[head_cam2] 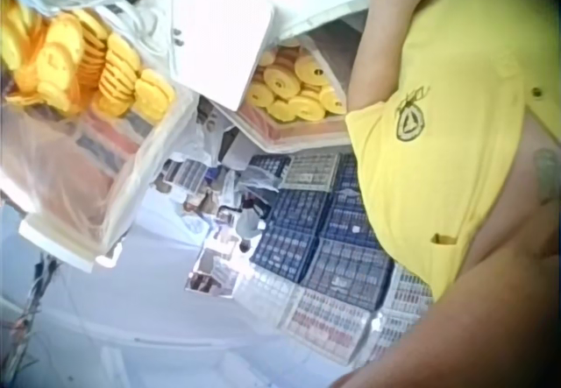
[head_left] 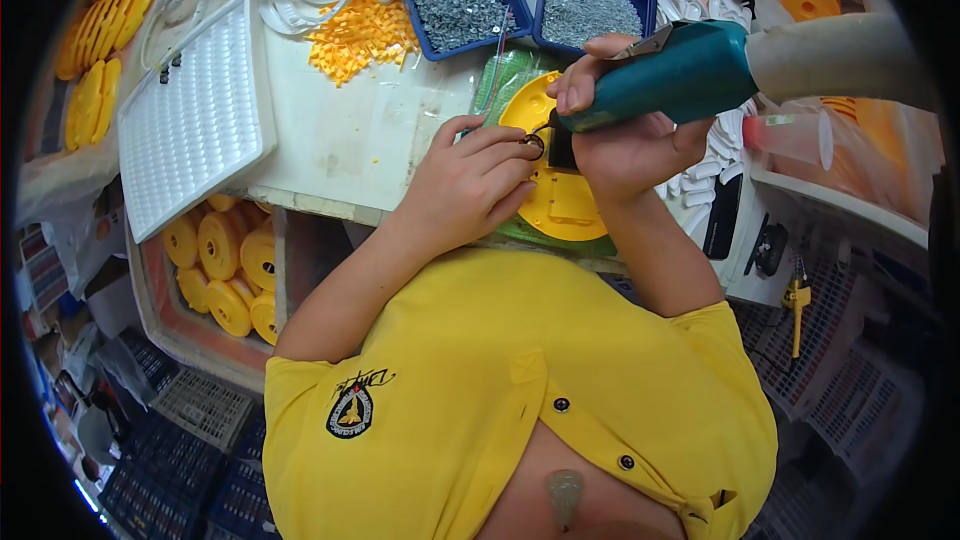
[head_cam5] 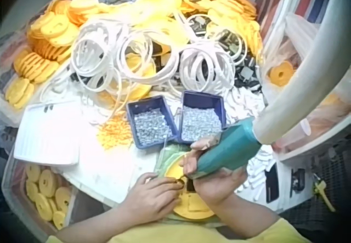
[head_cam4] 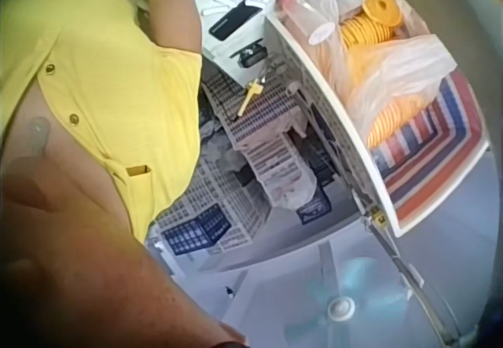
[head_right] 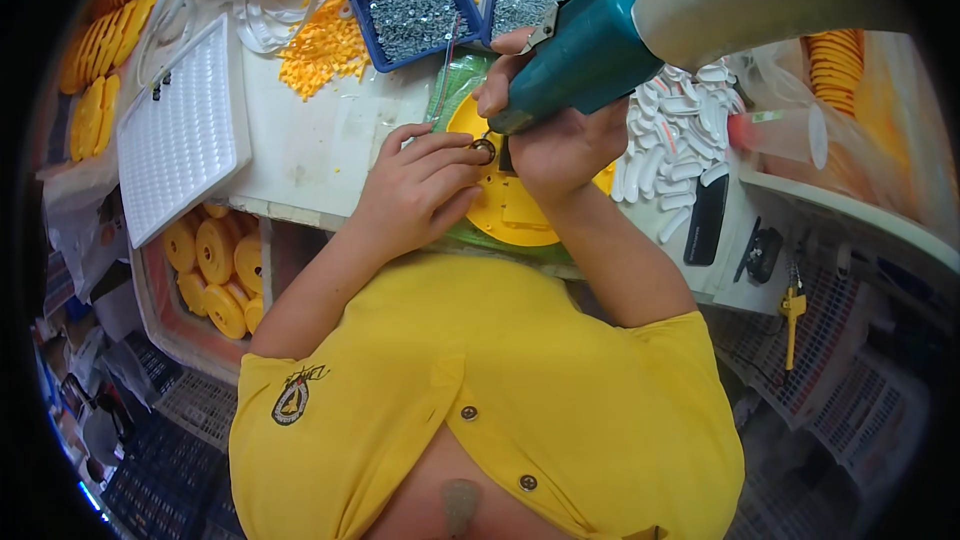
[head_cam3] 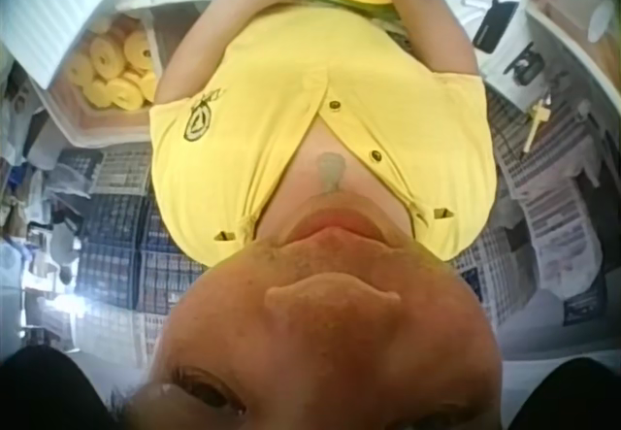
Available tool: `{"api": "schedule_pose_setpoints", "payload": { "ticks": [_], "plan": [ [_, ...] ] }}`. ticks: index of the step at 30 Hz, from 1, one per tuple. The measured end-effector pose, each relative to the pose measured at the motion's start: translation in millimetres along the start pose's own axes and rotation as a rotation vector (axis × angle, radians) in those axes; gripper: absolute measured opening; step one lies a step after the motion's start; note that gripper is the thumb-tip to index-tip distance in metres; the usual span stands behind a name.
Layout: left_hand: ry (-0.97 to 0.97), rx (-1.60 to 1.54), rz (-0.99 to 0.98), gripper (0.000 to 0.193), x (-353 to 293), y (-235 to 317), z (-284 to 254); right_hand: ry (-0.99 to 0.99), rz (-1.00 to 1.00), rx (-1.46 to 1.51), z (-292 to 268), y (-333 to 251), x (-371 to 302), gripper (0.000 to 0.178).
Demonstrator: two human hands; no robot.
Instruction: The person assembles a plastic device by securing internal components with an electric screwdriver, soldering wires using a soldering iron, and fitting and fastening the plastic outer casing together with the electric screwdriver.
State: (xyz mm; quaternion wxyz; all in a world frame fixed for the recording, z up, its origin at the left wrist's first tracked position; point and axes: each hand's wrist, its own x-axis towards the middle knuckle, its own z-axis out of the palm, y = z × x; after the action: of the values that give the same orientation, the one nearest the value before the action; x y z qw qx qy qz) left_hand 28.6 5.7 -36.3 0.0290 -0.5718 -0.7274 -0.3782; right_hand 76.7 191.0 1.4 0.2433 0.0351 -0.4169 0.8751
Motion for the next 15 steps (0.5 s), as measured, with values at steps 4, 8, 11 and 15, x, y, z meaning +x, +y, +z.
{"api": "schedule_pose_setpoints", "payload": {
  "ticks": [4, 8, 11, 15],
  "plan": [
    [-0.013, -0.011, -0.008, 0.021, -1.0, -1.0, -0.5, -0.006, -0.006, 0.027, 0.6, -0.1, -0.4, 0.092],
    [-0.001, -0.009, -0.003, 0.018, 0.4, -4.2, 1.9, 0.026, -0.001, 0.047, 2.5, 0.9, -0.1, 0.092],
    [0.012, -0.013, -0.003, 0.016, -0.5, -3.8, 1.9, 0.015, -0.02, -0.056, -0.6, 3.2, -4.3, 0.091],
    [0.036, -0.02, -0.004, 0.016, -0.4, -1.5, 2.5, -0.003, 0.002, -0.088, 2.3, 1.3, -6.0, 0.09]
  ]
}}
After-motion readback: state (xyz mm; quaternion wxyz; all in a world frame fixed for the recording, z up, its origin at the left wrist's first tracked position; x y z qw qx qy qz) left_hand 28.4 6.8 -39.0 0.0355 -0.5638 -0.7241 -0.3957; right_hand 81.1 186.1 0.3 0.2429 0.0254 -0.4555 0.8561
